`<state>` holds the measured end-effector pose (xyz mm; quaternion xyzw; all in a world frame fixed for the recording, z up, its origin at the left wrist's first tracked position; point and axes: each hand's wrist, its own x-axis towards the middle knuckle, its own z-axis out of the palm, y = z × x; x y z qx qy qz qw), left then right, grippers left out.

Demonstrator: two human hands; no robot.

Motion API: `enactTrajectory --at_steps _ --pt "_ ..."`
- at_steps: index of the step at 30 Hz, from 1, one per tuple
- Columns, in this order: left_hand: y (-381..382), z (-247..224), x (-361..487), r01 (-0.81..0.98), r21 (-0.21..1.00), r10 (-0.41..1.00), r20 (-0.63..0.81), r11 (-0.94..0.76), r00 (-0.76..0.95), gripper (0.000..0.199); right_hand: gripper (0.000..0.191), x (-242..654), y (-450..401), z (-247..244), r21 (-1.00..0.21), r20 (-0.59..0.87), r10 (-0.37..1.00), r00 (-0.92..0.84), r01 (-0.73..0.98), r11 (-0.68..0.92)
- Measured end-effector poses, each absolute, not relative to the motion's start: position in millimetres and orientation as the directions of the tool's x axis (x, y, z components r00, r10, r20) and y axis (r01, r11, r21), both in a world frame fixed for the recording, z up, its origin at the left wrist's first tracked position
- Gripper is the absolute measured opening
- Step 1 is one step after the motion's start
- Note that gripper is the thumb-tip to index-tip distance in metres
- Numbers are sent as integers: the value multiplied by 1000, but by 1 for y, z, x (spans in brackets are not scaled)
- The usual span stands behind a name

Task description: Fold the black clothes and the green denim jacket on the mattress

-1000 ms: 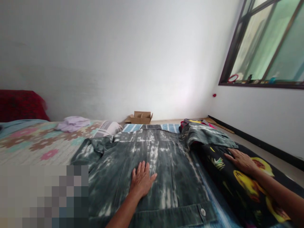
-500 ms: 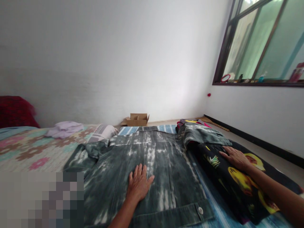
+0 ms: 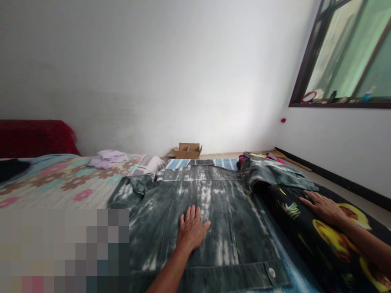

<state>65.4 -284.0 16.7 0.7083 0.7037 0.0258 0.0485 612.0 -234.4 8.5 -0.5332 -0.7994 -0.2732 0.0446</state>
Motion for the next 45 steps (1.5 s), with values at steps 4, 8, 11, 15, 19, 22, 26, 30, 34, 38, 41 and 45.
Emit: enactTrajectory --at_steps 4,8,11,15,19,22,26,30,34,38,41,45 --pt "-284 17 65 993 121 999 -32 -10 14 72 45 612 -235 9 375 335 844 -419 881 289" --pt "-285 19 66 993 119 999 -46 -1 7 72 44 612 -235 9 336 347 844 -408 895 294" --pt "-284 18 66 994 113 999 -42 -6 11 72 43 610 -236 10 335 357 846 -395 900 279" --pt "-282 15 65 995 98 1000 -25 -7 10 72 41 607 -235 12 338 358 849 -389 902 270" --pt "-281 14 64 997 79 1000 -21 -8 10 71 41 603 -235 16 335 336 862 -380 903 268" --pt "-281 15 64 998 68 1000 -23 -11 12 71 42 599 -236 19 292 341 870 -356 920 261" --pt "-280 16 64 998 64 999 -35 -3 5 72 44 594 -239 24 255 340 879 -335 932 257" --pt "-277 15 63 998 70 1000 -27 -3 5 72 44 590 -242 28 267 330 888 -322 934 239" --pt "-276 15 63 997 74 1000 -24 -7 9 73 43 588 -242 31 222 330 898 -293 948 227" --pt "-276 15 62 998 62 1000 -29 -5 7 73 46 586 -241 32 202 336 903 -269 957 210" --pt "-276 15 62 999 49 1000 -26 -7 9 73 46 584 -242 34 191 326 913 -244 963 189" --pt "-275 15 62 999 47 999 -31 -5 7 73 46 581 -242 37 152 325 924 -202 975 160"
